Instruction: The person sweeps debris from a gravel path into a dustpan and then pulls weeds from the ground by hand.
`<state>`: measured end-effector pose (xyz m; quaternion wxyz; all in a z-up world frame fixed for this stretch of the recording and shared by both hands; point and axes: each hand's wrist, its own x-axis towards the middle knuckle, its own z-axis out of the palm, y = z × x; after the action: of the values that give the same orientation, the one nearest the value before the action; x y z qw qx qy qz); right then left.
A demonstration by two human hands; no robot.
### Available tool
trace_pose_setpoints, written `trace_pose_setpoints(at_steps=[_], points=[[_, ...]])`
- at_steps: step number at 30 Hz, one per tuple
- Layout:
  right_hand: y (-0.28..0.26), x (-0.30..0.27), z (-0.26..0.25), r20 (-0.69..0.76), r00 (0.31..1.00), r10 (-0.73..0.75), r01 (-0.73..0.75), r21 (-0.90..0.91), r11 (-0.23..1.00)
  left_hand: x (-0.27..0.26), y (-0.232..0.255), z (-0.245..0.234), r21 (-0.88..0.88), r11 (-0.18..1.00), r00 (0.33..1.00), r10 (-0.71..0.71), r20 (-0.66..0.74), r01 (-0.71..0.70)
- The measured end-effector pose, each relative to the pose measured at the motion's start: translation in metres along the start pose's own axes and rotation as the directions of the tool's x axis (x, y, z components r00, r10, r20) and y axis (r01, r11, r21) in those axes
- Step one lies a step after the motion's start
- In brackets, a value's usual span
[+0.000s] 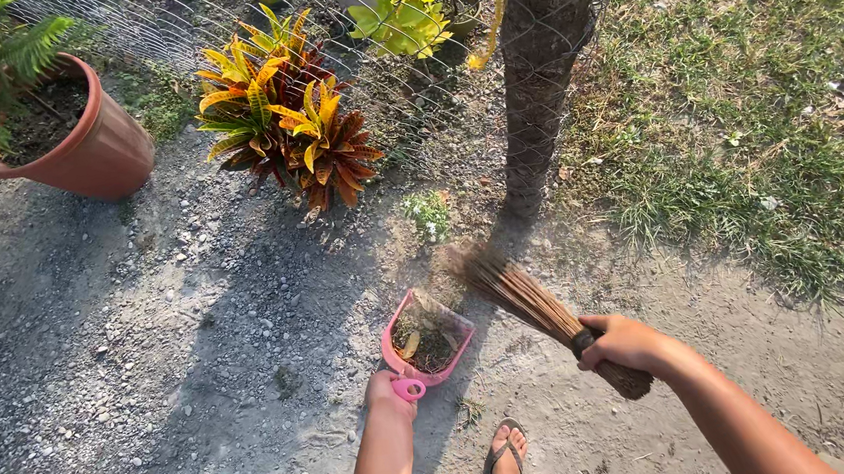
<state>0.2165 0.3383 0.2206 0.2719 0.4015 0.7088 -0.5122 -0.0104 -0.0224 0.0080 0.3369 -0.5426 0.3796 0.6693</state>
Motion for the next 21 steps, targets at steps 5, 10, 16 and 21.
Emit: trace_pose_setpoints(at_steps=[5,10,16,21], points=[[-0.049,0.141,0.002,0.06,0.993,0.105,-0.121,0.433,0.893,-0.007,0.001,-0.029,0.003,1.0,0.996,-0.023,0.08,0.023],[-0.119,0.214,0.028,0.113,0.992,0.057,-0.109,0.532,0.84,-0.014,0.015,-0.043,-0.061,0.99,0.987,0.136,0.089,-0.131],[-0.14,0.169,0.036,0.015,0.977,-0.212,0.2,-0.394,0.897,-0.003,0.041,-0.061,-0.154,0.979,0.967,0.162,0.196,-0.133],[-0.185,0.032,0.021,-0.019,0.982,-0.187,0.117,-0.719,0.685,0.001,0.073,-0.06,-0.113,0.982,0.976,0.166,0.137,-0.152]])
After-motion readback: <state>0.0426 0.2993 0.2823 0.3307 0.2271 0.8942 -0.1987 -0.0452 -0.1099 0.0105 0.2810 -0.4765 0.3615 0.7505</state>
